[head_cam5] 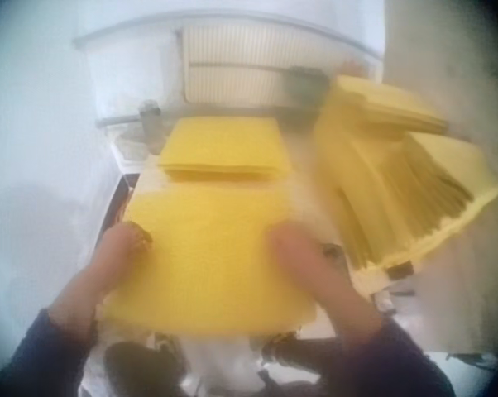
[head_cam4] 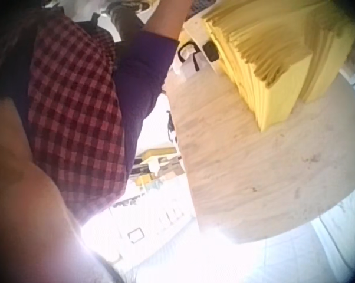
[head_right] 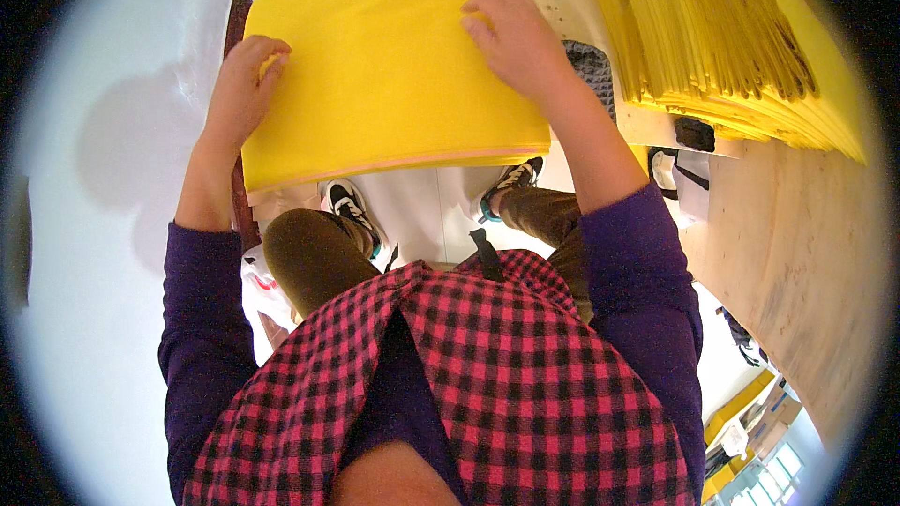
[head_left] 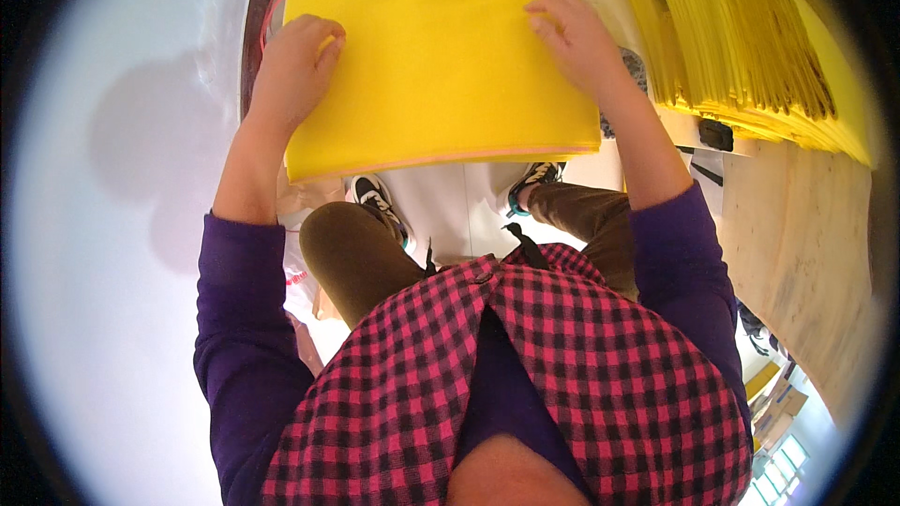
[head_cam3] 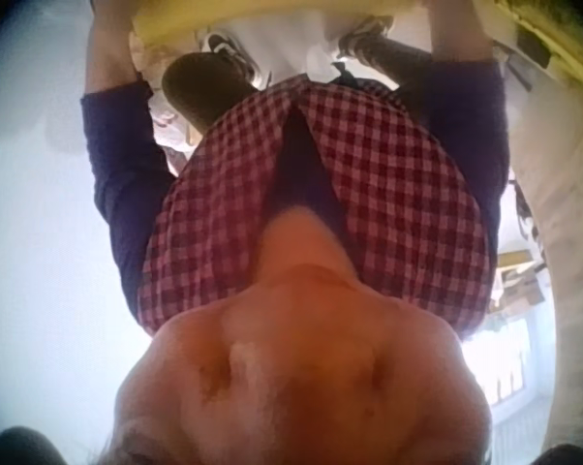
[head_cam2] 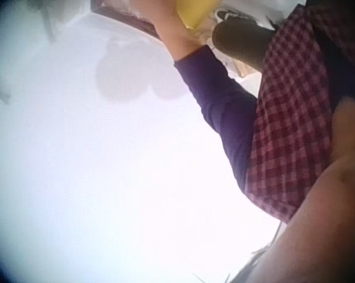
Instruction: The person repeatedly folds large yellow sheets in half and stacks them on a wooden workbench. They handle the sheets one at a time, aligning edges and pressing folds before placing each folded sheet onto a growing stack.
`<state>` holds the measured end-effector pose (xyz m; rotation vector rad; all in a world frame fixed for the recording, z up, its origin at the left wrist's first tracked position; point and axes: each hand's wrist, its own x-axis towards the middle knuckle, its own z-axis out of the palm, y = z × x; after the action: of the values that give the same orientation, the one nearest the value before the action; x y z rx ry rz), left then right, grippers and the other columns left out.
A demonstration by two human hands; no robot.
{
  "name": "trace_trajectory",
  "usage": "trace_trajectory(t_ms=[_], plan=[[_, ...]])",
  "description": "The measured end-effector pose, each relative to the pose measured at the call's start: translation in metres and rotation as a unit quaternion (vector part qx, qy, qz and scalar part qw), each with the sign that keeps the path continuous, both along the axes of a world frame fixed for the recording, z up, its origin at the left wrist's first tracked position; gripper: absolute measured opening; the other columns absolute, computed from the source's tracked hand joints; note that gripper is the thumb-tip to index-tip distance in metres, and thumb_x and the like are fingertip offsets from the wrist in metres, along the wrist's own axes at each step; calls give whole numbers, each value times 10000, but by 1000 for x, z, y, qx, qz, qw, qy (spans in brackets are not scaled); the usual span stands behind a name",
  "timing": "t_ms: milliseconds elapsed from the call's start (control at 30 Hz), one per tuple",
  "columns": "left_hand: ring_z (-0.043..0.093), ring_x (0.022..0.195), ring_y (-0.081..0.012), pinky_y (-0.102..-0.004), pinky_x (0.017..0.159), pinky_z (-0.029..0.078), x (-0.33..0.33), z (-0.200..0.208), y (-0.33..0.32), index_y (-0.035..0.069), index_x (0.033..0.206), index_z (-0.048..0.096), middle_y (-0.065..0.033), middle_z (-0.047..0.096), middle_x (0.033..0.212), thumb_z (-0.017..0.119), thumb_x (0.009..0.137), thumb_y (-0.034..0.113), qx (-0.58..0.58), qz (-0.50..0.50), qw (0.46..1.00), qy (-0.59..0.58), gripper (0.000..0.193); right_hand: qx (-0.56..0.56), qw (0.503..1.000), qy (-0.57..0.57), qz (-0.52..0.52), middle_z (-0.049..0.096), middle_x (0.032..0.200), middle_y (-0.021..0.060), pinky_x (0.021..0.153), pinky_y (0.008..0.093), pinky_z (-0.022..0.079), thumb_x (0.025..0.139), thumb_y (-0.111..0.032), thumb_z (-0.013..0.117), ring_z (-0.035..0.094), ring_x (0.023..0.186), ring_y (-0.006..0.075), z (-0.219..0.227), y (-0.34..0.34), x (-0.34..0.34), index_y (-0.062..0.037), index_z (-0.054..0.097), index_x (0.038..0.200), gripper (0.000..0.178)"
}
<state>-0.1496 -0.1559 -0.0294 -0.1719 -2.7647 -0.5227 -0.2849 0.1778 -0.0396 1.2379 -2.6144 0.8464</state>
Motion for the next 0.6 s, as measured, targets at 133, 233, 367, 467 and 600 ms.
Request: trace_trajectory(t_ms=[133,233,367,467,600], plan=[[551,999,-342,-410,872,439,-11,-10,-1,28,995,606,-147,608,1035,540,878,169,-45,34,998,-22,195,44,996,51,-57,600,1097,165,955,419,397,885,-277,531,523,1061,347,-12,-12,-5,-22,624,1061,324],[540,1020,-347,-406,894,429,-33,-4,-11,29,1007,604,-157,598,1064,546,881,163,-67,69,995,-25,193,44,990,53,-121,596,1107,163,960,424,397,885,-279,532,521,1068,346,-9,-21,-24,-29,618,1087,332],[553,994,-335,-409,873,437,-14,-3,-8,40,989,615,-142,610,1024,544,870,165,-30,17,999,7,187,33,997,42,-60,591,1127,160,949,430,410,881,-286,538,517,1079,345,-8,-7,-13,-37,615,1107,345],[559,978,-328,-411,860,440,-6,-7,1,45,979,619,-133,616,1002,554,854,155,1,7,1000,-5,179,32,998,39,-32,587,1146,159,949,431,412,878,-293,541,513,1093,345,-11,-11,-9,-39,615,1111,353],[555,998,-323,-408,870,435,-28,2,-4,43,989,620,-133,615,1007,558,850,151,-33,61,997,-26,186,82,988,8,-129,578,1171,157,971,429,397,872,-301,548,503,1114,342,-6,-38,-41,-42,612,1111,358]])
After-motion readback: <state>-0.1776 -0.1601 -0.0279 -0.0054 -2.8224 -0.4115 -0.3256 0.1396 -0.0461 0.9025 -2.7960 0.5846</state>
